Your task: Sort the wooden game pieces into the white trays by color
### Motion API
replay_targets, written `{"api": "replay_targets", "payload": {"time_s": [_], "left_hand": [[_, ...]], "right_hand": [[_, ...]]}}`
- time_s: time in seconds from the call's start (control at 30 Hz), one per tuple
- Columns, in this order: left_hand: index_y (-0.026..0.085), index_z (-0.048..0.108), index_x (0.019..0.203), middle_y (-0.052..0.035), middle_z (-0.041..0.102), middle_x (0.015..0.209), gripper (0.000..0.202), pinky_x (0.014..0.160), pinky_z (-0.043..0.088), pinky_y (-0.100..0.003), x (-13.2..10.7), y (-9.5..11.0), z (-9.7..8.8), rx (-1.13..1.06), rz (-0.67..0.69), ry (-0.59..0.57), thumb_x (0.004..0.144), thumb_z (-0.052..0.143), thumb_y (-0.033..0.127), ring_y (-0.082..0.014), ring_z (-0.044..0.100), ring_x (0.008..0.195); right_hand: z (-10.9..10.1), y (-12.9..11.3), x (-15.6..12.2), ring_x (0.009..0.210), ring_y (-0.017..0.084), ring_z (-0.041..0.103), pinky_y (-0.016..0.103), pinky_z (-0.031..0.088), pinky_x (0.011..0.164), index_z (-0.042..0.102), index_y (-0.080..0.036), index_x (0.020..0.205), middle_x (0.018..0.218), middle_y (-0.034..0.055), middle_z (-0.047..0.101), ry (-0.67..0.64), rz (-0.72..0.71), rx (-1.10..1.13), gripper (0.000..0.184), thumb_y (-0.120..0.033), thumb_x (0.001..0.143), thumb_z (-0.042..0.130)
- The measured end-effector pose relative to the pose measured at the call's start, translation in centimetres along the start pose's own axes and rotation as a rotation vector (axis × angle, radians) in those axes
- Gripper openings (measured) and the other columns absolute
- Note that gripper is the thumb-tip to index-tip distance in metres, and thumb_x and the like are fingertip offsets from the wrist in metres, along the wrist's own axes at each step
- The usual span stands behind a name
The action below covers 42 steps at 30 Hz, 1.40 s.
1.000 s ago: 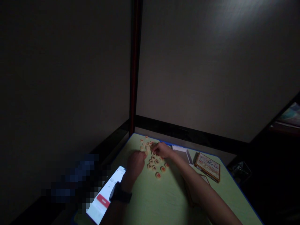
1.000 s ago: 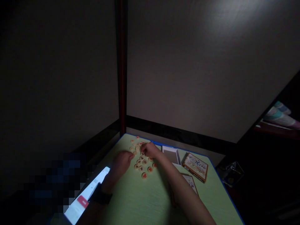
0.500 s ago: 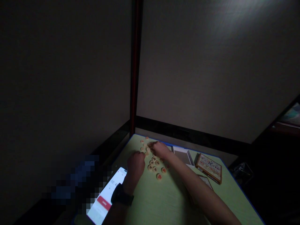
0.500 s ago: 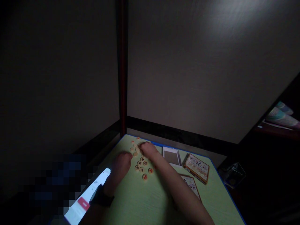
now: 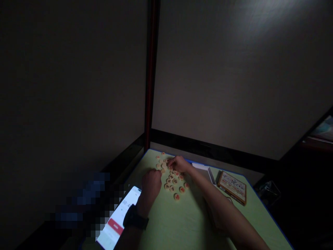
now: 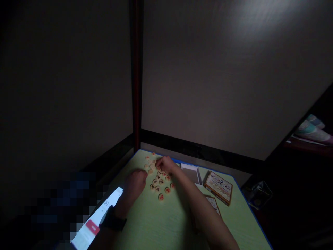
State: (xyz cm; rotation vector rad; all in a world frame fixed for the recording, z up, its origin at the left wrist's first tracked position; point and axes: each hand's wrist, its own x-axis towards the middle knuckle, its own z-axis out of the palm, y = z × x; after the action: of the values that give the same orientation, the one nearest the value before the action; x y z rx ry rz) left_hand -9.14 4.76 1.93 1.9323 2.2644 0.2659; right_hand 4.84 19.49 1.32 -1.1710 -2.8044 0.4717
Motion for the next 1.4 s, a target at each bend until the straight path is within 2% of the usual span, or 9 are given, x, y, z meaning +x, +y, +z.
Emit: {"api": "replay_targets", "payload": {"time_s": [0.37,0.47,0.6,0.8,1.0,1.13,1.23,1.33,1.4], "left_hand": [[0.013,0.073,0.100,-0.0164,0.071,0.097,0.036,0.077,0.049,-0.031,0.1,0.0,-0.1,0.004,-0.005,-0.002,0.098,0.037,0.016,-0.0240,0.068,0.093],[0.013,0.073,0.100,-0.0160,0.071,0.097,0.036,0.077,0.048,-0.031,0.2,-0.1,0.1,0.005,0.002,0.006,0.098,0.037,0.016,-0.0242,0.068,0.095],[0.014,0.073,0.100,-0.0153,0.071,0.100,0.038,0.075,0.048,-0.031,0.2,-0.1,0.2,-0.002,-0.010,-0.008,0.098,0.035,0.017,-0.0241,0.068,0.094],[0.015,0.073,0.100,-0.0143,0.072,0.098,0.038,0.076,0.047,-0.029,0.1,-0.1,-0.1,0.015,-0.006,-0.012,0.097,0.035,0.016,-0.0219,0.068,0.093],[0.014,0.073,0.101,-0.0146,0.072,0.099,0.038,0.076,0.048,-0.030,0.0,0.1,-0.1,0.003,0.005,-0.010,0.098,0.036,0.017,-0.0229,0.069,0.094],[0.014,0.074,0.100,-0.0145,0.072,0.098,0.037,0.076,0.049,-0.031,-0.1,0.3,0.0,0.003,0.014,-0.001,0.098,0.037,0.015,-0.0236,0.069,0.094],[0.015,0.073,0.101,-0.0141,0.071,0.098,0.036,0.077,0.050,-0.031,-0.2,0.6,0.1,0.010,0.027,0.000,0.097,0.037,0.014,-0.0232,0.069,0.093],[0.015,0.073,0.101,-0.0143,0.071,0.098,0.035,0.077,0.050,-0.031,-0.4,0.9,0.2,0.014,0.035,-0.016,0.096,0.038,0.013,-0.0233,0.068,0.094],[0.015,0.073,0.100,-0.0144,0.071,0.098,0.034,0.077,0.050,-0.031,-0.4,1.1,0.3,0.010,0.045,-0.017,0.096,0.039,0.012,-0.0238,0.068,0.095]], "right_hand": [[0.2,1.4,0.1,0.078,0.016,0.071,0.020,0.047,0.073,0.081,-0.019,0.084,0.079,-0.0002,0.078,0.046,0.045,0.001,0.036,0.001,0.072,0.054],[-0.4,0.8,0.5,0.092,0.019,0.070,0.022,0.046,0.081,0.078,-0.017,0.097,0.096,0.0057,0.077,0.091,0.043,-0.051,0.033,-0.005,0.080,0.053],[-0.6,-0.8,1.2,0.112,0.022,0.064,0.025,0.045,0.088,0.072,-0.022,0.115,0.126,0.0089,0.068,0.119,0.033,-0.117,0.035,-0.015,0.084,0.057],[0.1,-2.3,1.7,0.100,0.023,0.067,0.027,0.045,0.082,0.073,-0.019,0.094,0.111,0.0122,0.072,0.083,0.064,-0.180,0.023,-0.014,0.086,0.053],[-1.4,0.9,1.8,0.091,0.019,0.067,0.023,0.043,0.072,0.068,-0.018,0.108,0.100,0.0084,0.074,0.147,0.152,-0.100,0.028,-0.011,0.083,0.057],[-1.7,2.8,1.9,0.087,0.016,0.067,0.023,0.044,0.072,0.068,-0.016,0.104,0.094,0.0064,0.074,0.163,0.203,-0.038,0.022,-0.009,0.085,0.059],[-0.7,3.1,2.3,0.087,0.016,0.066,0.028,0.050,0.078,0.067,-0.015,0.100,0.096,0.0048,0.071,0.118,0.192,-0.021,0.011,-0.019,0.090,0.064],[0.0,3.1,2.7,0.089,0.017,0.066,0.036,0.056,0.079,0.066,-0.015,0.103,0.103,0.0046,0.068,0.047,0.176,-0.036,0.021,-0.033,0.094,0.063],[-0.1,3.1,2.9,0.090,0.018,0.066,0.037,0.057,0.080,0.066,-0.015,0.105,0.106,0.0050,0.068,0.012,0.159,-0.053,0.023,-0.035,0.094,0.063]]}}
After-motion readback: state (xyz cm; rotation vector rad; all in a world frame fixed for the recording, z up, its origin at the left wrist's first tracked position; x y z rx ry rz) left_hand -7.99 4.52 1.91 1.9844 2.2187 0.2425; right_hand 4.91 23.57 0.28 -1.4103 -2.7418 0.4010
